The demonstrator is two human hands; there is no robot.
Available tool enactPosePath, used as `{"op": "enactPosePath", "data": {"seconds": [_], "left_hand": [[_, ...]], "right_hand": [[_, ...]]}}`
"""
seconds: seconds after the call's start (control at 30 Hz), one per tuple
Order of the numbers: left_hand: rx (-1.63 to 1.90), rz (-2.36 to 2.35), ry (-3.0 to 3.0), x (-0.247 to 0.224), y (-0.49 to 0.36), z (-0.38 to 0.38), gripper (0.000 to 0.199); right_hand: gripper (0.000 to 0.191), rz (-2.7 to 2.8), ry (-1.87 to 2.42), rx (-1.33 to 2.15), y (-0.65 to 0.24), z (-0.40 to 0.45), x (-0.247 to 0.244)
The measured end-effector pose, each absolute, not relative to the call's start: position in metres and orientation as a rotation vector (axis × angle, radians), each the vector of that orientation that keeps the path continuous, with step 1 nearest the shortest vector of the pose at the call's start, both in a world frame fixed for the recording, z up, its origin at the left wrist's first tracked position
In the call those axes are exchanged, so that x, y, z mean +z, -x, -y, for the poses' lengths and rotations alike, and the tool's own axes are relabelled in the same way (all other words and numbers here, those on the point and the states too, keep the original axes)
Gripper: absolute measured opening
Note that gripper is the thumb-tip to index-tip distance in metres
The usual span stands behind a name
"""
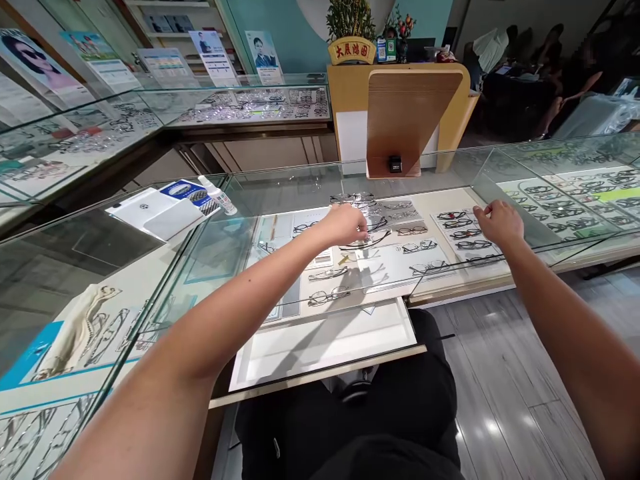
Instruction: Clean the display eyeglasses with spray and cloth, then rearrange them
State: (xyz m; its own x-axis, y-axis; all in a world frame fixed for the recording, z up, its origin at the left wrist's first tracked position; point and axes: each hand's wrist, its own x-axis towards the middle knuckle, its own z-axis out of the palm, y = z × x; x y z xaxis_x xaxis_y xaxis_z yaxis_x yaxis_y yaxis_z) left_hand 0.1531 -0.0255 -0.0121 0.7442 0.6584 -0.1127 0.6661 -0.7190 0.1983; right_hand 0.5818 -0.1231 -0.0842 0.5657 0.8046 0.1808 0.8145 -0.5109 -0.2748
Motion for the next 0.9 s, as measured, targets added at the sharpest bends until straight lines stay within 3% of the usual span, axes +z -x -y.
{"op": "enactPosePath", "data": {"seconds": [0.2, 0.33, 0.47, 0.77, 0.9], "left_hand": [[0.083, -1.091, -2.67, -0.003, -0.148, 0.049, 0.024], [0.214, -0.862, -2.453, 0.016, -0.131, 0.098, 0.025], [-0.063, -0.536, -1.949, 0.014, -0.119, 0.145, 0.018], [-0.193, -0.689, -1.672, -0.09, -0.134, 0.155, 0.03], [-0.177, -0.969, -2.06, -0.135, -0.143, 0.133, 0.036]], "right_hand": [[0.034, 1.326, 2.473, -0.083, -0.585, 0.121, -0.087], [0.035, 1.3, 2.49, -0.139, -0.584, 0.119, -0.09], [0.04, 1.307, 2.496, -0.167, -0.582, 0.119, -0.09], [0.04, 1.322, 2.49, -0.158, -0.583, 0.118, -0.089], [0.04, 1.319, 2.494, -0.172, -0.582, 0.118, -0.089]]}}
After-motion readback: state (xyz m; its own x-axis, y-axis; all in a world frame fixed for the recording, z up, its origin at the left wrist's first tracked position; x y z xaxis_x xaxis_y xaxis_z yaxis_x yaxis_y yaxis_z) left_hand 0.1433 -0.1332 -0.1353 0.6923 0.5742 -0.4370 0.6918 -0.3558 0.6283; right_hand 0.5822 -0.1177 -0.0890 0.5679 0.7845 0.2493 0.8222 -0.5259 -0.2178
